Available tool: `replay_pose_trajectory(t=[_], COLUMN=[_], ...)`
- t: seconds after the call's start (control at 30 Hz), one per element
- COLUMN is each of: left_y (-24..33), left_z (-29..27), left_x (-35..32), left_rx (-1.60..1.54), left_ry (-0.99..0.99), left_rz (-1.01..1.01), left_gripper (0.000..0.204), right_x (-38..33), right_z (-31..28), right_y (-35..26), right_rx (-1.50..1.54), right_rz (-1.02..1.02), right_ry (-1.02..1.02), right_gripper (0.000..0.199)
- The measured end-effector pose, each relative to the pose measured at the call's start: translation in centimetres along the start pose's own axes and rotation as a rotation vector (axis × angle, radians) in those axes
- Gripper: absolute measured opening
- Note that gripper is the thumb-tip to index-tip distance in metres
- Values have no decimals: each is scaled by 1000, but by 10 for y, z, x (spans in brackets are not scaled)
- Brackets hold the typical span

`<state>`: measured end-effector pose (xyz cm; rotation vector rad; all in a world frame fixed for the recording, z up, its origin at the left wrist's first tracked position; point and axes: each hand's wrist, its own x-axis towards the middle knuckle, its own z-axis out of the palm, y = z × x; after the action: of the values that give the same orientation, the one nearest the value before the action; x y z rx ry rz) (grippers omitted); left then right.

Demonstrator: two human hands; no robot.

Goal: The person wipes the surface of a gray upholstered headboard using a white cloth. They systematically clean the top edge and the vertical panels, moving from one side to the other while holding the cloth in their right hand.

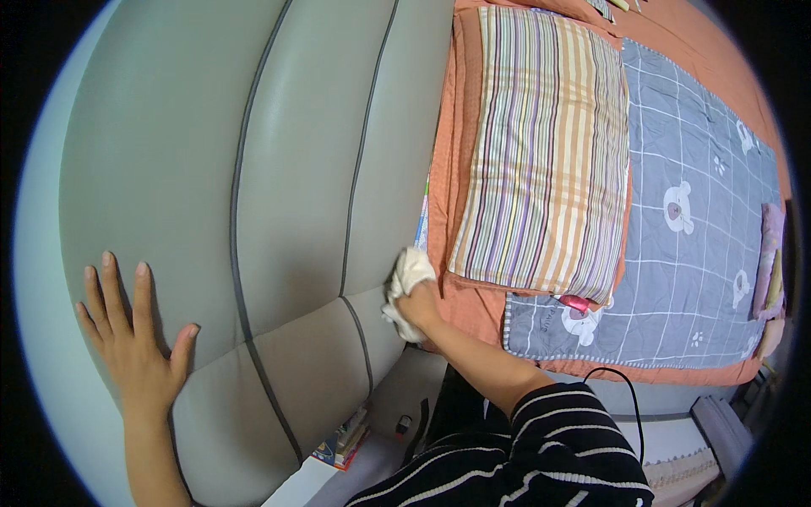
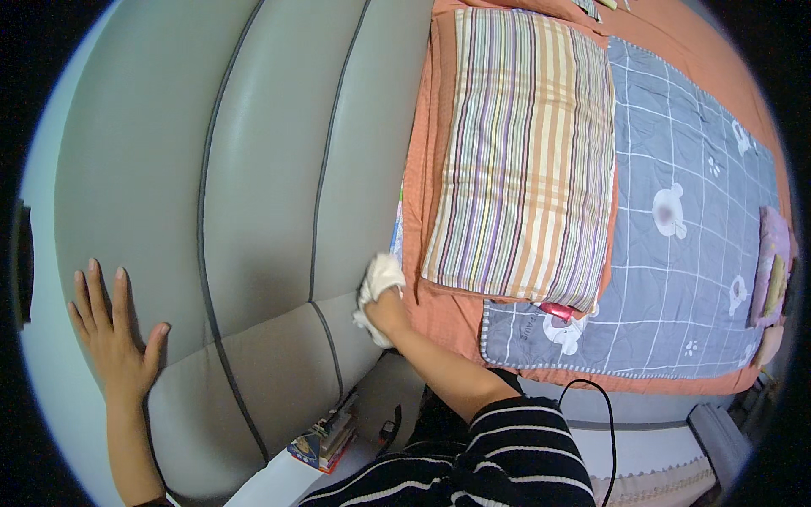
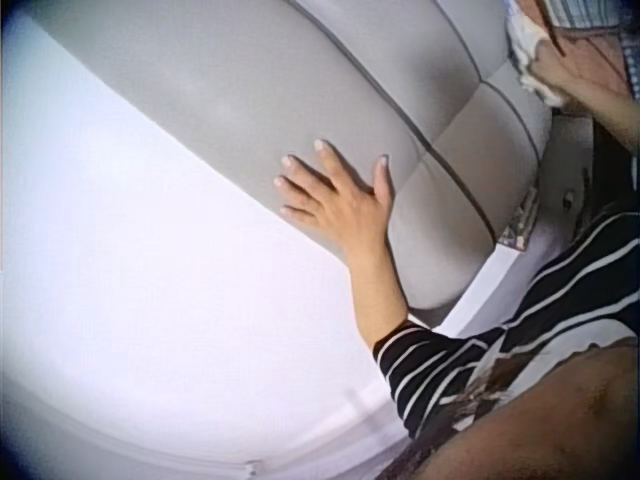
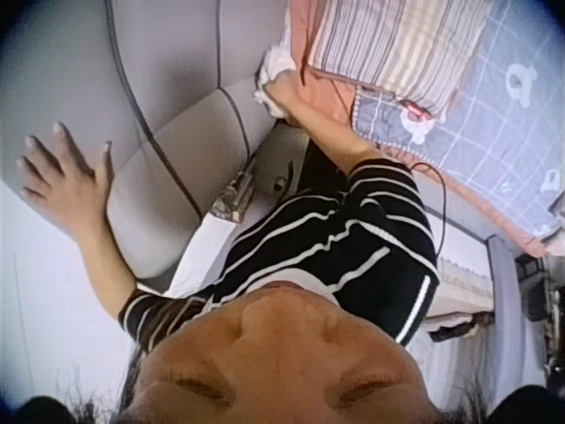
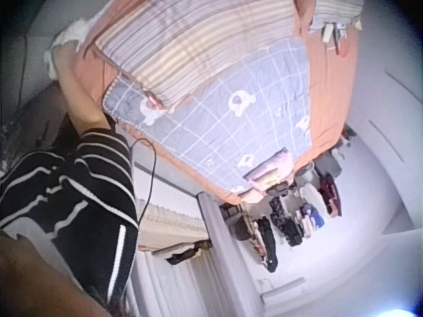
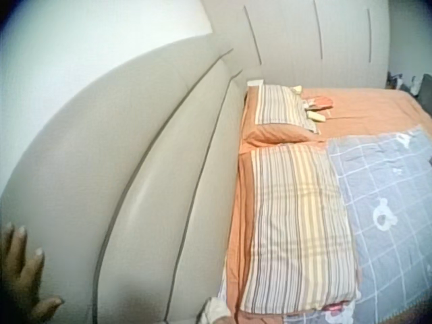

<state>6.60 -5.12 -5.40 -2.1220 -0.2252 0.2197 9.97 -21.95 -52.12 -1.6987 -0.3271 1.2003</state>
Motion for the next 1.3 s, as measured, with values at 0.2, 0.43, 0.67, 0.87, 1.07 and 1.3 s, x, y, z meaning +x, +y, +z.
replay_pose_trajectory(t=[0.2, 0.43, 0.67, 0.87, 1.07, 1.3], left_y=[0, 1, -1, -1, 1, 0], left_z=[1, -1, 1, 2, -1, 2], left_x=[4, 8, 1, 2, 10, 1], left_rx=[-34, -37, -43, -46, -43, -28], left_ry=[-20, -6, -29, 0, 17, -7], left_rz=[-9, -4, -22, 1, 13, -5], left_gripper=[75, 74, 76, 75, 75, 75], right_x=[-11, -1, -8, -24, -6, -7], right_z=[4, 20, -21, -8, 12, -20], right_y=[-39, -25, -48, -17, -15, -37], right_rx=[-157, -28, 198, 70, 92, 109], right_rz=[34, 37, 254, 64, 116, 153], right_ry=[-233, -60, -167, -205, -213, -86], right_gripper=[37, 50, 52, 58, 52, 47])
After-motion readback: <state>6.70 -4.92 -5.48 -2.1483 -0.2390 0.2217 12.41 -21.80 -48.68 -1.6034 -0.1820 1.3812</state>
